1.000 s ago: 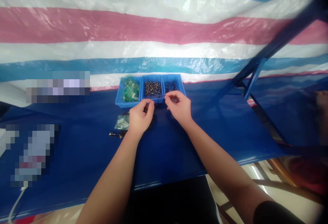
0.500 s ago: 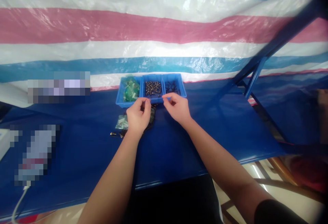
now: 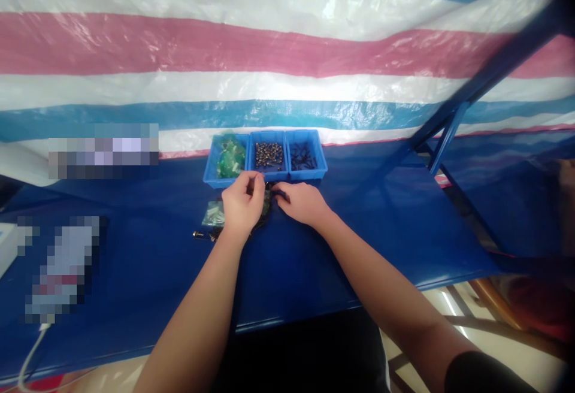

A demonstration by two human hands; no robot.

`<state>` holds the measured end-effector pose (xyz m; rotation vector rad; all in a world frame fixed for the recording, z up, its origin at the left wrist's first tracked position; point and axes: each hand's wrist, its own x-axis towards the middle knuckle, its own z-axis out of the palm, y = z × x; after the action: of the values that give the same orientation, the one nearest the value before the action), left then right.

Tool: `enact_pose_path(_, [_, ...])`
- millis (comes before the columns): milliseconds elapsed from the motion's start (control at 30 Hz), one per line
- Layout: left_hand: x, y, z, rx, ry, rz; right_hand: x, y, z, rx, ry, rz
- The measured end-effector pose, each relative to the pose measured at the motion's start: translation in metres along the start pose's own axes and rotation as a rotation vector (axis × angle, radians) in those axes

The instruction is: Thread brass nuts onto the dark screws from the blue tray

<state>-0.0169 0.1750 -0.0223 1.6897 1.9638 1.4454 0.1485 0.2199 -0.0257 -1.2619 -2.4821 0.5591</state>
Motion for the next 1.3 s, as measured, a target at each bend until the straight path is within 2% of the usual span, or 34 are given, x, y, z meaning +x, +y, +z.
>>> enact_pose_path(200, [-0.0007,0.0016,0.0005,-0.001,-0.003,0.006,0.0032,0.0008,-0.0018,0.069,0.036,0.043])
enact_pose_path(433, [-0.0009,0.0002,0.0022,-0.002,-0.028,0.019,0.0032,-0.0004,-0.0056,0.030,-0.041,0.059])
enact_pose_path(767, [-0.0016,-0.0038,0.0046,-0.010,-0.056,0.044,0.0023,-0.0022,-0.0074,0.050,-0.038,0.081])
enact_pose_path(1000, [-0.0007,-0.0030,0.0032,0.001,-0.065,0.040,0.0043,0.0023,-0.0074,0.067,-0.067,0.031])
enact_pose_path(1200, [-0.0009,-0.0006,0.0032,0.013,-0.061,0.061,-0.0001,-0.0015,-0.0071,-0.021,-0.074,0.005])
enact_pose_path(1300, [-0.0008,-0.0010,0.0033,0.013,-0.059,0.061,-0.0021,-0.0042,-0.0062,0.012,-0.054,-0.004])
